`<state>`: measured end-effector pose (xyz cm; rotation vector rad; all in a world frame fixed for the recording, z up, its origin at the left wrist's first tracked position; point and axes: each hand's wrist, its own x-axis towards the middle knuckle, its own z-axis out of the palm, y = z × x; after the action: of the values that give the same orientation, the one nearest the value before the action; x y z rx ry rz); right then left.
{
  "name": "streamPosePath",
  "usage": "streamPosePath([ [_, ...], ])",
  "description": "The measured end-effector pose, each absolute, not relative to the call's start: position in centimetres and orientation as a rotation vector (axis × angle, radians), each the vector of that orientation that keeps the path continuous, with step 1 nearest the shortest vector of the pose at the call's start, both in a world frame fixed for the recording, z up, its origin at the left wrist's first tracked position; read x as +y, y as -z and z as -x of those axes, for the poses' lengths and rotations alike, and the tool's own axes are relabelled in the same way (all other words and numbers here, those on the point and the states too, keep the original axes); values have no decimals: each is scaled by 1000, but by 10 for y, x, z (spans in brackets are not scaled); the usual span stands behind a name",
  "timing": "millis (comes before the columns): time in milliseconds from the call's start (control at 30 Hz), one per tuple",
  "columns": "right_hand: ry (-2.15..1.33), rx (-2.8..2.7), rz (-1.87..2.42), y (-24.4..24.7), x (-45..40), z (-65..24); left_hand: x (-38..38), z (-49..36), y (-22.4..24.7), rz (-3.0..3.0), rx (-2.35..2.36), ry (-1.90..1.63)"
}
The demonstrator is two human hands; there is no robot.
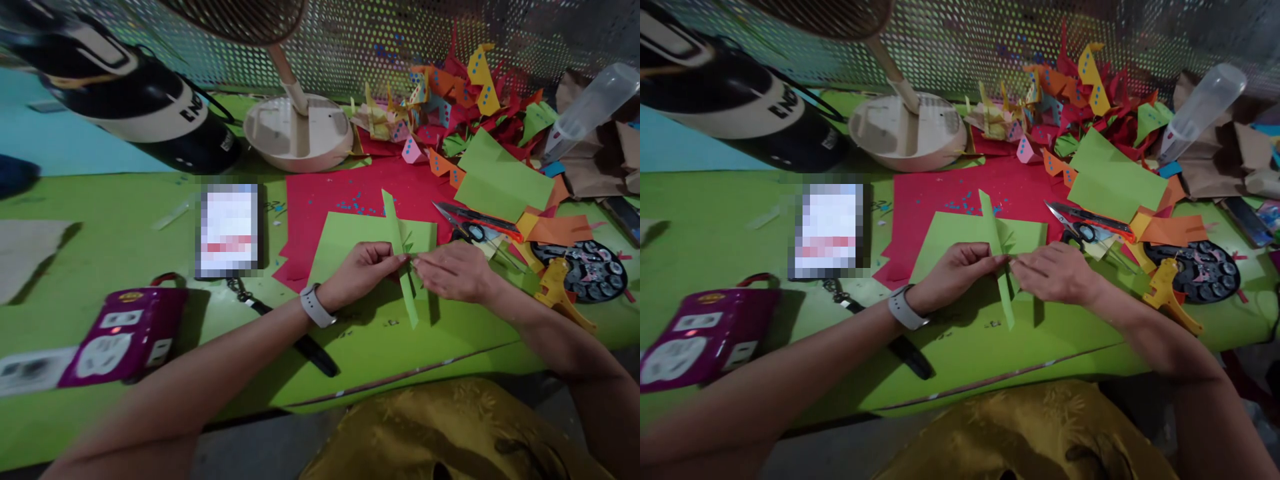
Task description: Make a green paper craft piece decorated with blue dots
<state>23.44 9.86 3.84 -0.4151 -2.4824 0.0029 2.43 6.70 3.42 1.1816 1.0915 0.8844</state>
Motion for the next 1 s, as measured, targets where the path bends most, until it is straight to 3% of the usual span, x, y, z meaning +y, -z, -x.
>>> streamPosePath([
  [267,-1140,-2269,1002,-53,94,-222,64,-23,-31,-1403,1045,-903],
  [1000,-1811,-1984,950,-50,102,-223,66,-25,-35,-1342,1006,-878],
])
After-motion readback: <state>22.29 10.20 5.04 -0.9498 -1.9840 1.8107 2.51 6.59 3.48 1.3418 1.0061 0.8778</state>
